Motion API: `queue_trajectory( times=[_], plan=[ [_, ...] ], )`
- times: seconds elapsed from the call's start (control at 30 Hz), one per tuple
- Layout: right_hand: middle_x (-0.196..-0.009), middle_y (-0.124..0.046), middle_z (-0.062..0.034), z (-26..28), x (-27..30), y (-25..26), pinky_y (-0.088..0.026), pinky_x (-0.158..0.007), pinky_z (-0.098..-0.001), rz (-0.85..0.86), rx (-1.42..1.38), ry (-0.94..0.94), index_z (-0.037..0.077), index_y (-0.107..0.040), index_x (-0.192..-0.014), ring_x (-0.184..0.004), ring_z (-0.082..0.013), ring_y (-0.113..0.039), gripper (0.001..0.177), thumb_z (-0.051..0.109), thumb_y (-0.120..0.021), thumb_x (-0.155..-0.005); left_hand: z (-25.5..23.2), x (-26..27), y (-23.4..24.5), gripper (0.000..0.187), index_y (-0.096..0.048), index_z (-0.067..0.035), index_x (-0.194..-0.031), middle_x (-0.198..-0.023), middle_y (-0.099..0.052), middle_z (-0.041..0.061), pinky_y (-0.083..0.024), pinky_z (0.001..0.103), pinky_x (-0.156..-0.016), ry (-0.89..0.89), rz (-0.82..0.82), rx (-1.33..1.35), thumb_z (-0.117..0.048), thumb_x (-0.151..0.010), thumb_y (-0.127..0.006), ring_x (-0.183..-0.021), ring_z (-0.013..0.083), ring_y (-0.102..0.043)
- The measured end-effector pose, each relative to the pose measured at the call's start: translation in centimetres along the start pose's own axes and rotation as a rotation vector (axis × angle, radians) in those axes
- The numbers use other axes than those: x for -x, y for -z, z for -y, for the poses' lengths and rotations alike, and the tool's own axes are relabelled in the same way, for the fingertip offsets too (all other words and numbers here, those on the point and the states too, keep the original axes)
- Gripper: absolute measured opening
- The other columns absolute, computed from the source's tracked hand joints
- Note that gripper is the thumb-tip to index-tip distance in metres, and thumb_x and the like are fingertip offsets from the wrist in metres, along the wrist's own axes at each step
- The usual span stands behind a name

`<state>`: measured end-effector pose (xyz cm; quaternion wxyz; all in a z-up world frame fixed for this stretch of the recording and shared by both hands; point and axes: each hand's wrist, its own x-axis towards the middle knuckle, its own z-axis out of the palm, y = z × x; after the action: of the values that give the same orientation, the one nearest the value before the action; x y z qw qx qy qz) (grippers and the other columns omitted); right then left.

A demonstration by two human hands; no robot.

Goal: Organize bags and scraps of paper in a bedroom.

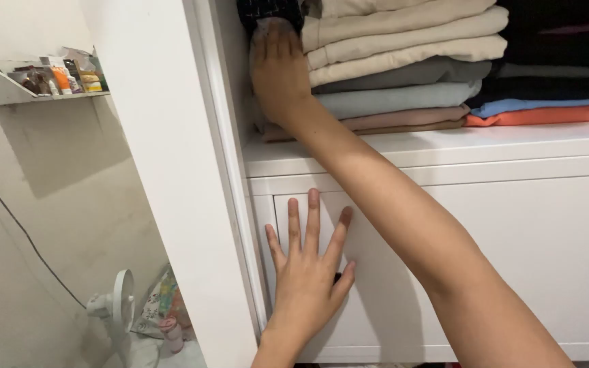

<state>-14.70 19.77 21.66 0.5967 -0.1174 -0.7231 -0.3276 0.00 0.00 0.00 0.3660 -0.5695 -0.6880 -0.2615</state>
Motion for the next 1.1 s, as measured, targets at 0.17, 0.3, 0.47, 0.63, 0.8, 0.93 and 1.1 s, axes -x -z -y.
queue_trajectory(
  times=[0.17, 0.3, 0.47, 0.63, 0.8, 0.93, 1.1],
  plan=[
    [-0.138, -0.052, -0.0396, 0.3, 2.2, 3.1, -0.030, -0.117, -0.0517, 0.016, 0.025, 0.043, -0.016, -0.064, -0.122, -0.129, -0.0472, -0.050, 0.054, 0.020, -0.065, -0.082, -0.9, 0.1, -0.3, 0.083, -0.032, -0.025, -0.158, -0.167, -0.004, 0.022, -0.004, 0.081, -0.108, 0.030, -0.015, 0.002, -0.036, -0.086, -0.071, -0.153, 0.0465, 0.002],
    [-0.115, -0.068, -0.0309, 0.4, 5.0, 8.6, -0.033, -0.116, -0.0495, 0.056, -0.226, 0.127, -0.007, -0.073, -0.099, -0.121, -0.0411, -0.058, 0.033, 0.018, -0.066, -0.079, -2.1, 0.4, -1.8, 0.083, -0.032, -0.022, -0.158, -0.166, -0.006, 0.022, -0.005, 0.083, -0.106, 0.066, -0.076, -0.036, -0.035, -0.085, -0.070, -0.151, 0.0498, 0.000],
    [-0.090, -0.073, -0.0181, -1.1, 8.7, 14.9, -0.041, -0.105, -0.0505, 0.189, -0.546, 0.000, 0.002, -0.075, -0.092, -0.105, -0.0370, -0.063, 0.025, 0.024, -0.064, -0.091, -4.7, 1.2, -4.8, 0.085, -0.031, -0.017, -0.159, -0.166, -0.007, 0.025, -0.004, 0.083, -0.106, 0.153, -0.145, 0.011, -0.033, -0.085, -0.070, -0.151, 0.0537, -0.001],
    [-0.101, -0.073, -0.0147, -3.5, 14.6, 18.7, -0.050, -0.088, -0.0495, 0.286, -0.550, 0.004, 0.007, -0.072, -0.108, -0.096, -0.0340, -0.066, 0.027, 0.031, -0.058, -0.109, -8.0, 1.8, -8.4, 0.086, -0.031, -0.010, -0.158, -0.164, -0.006, 0.031, -0.003, 0.085, -0.104, 0.229, -0.197, 0.055, -0.033, -0.085, -0.070, -0.149, 0.0581, -0.001],
    [-0.126, -0.058, -0.0197, -6.4, 19.1, 21.8, -0.044, -0.105, -0.0525, 0.011, -0.273, 0.084, 0.008, -0.058, -0.137, -0.116, -0.0366, -0.057, 0.053, 0.041, -0.068, -0.097, -10.8, 4.1, -11.6, 0.081, -0.036, -0.013, -0.157, -0.163, -0.011, 0.030, -0.007, 0.084, -0.103, 0.269, -0.176, -0.028, -0.040, -0.086, -0.066, -0.148, 0.0572, -0.003],
    [-0.135, -0.055, -0.0216, -7.2, 20.2, 23.6, -0.039, -0.114, -0.0515, 0.067, -0.285, 0.045, 0.009, -0.052, -0.146, -0.126, -0.0376, -0.051, 0.061, 0.039, -0.069, -0.096, -12.2, 7.6, -15.0, 0.078, -0.036, -0.019, -0.155, -0.164, -0.013, 0.026, -0.009, 0.083, -0.103, 0.271, -0.171, -0.071, -0.044, -0.086, -0.064, -0.149, 0.0539, -0.005],
    [-0.145, -0.049, -0.0213, -7.6, 21.6, 25.7, -0.038, -0.118, -0.0514, 0.117, -0.250, 0.014, 0.007, -0.043, -0.153, -0.138, -0.0357, -0.048, 0.072, 0.030, -0.072, -0.091, -14.4, 10.2, -16.2, 0.079, -0.031, -0.017, -0.157, -0.165, -0.010, 0.026, -0.011, 0.082, -0.106, 0.314, -0.133, -0.037, -0.044, -0.089, -0.061, -0.151, 0.0510, -0.004]
  ],
)
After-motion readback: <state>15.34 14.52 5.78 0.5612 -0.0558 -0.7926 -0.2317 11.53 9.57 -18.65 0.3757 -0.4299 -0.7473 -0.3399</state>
